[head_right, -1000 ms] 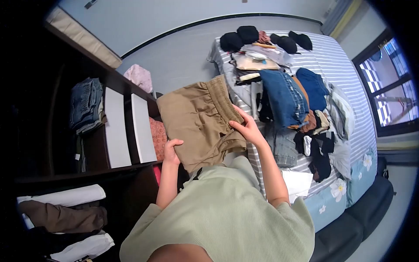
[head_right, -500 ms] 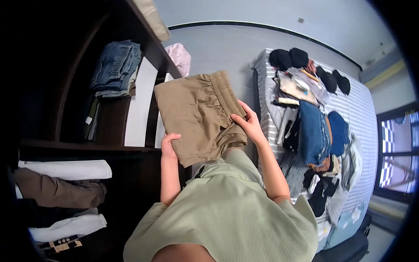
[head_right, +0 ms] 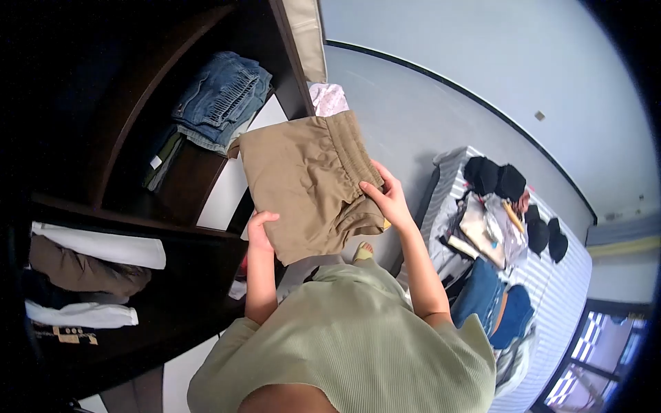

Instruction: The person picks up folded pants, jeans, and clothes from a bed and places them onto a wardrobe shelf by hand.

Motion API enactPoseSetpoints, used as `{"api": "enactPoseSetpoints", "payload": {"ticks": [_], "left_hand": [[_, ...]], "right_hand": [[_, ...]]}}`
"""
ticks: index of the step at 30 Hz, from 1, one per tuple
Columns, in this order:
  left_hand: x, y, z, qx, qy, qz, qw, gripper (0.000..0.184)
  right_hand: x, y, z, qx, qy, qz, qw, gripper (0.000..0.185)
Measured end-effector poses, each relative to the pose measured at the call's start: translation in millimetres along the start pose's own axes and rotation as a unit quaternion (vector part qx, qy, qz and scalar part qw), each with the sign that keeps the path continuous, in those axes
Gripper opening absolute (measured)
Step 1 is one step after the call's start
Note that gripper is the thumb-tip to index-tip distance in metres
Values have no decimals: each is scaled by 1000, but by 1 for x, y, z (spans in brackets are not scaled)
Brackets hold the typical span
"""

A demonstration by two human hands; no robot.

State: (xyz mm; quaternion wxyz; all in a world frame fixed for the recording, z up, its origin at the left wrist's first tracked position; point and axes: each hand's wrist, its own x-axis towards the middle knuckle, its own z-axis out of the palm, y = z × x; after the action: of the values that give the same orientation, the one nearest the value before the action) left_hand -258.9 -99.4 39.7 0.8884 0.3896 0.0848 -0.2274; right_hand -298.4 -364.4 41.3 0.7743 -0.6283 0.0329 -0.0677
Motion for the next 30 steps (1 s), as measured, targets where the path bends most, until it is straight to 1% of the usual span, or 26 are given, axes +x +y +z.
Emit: {"api": "enactPoseSetpoints", "payload": {"ticks": [4, 7, 10, 13, 16, 19, 23, 25, 30], "left_hand": [[8, -8, 16, -23, 32, 52, 998, 61], [2, -8, 25, 119, 39, 102, 987, 73], [-2, 0, 33, 191, 36, 117, 974, 76], [-2, 2, 32, 233, 97, 127, 959, 73], [2, 11, 25, 260, 83, 154, 950, 70], [3, 24, 27, 248, 123, 162, 947, 70], [19, 47, 34, 241, 130, 264, 925, 73], [28, 60, 38, 228, 138, 308, 913, 76], [48, 96, 36, 245, 120, 343, 899, 81]], "right_hand": [[40, -3, -17, -5, -58, 3, 998, 44], [60, -4, -21, -21, -84, 2, 996, 44], [76, -3, -17, -32, -112, -11, 993, 43], [90, -2, -11, -28, -135, -13, 990, 40], [103, -6, -1, -12, -148, -5, 989, 39], [117, -6, 5, 0, -152, -4, 988, 39], [142, -11, 24, 39, -150, -32, 987, 39], [159, -14, 36, 36, -157, -58, 985, 39], [207, -25, 75, 23, -172, -116, 978, 40]]}}
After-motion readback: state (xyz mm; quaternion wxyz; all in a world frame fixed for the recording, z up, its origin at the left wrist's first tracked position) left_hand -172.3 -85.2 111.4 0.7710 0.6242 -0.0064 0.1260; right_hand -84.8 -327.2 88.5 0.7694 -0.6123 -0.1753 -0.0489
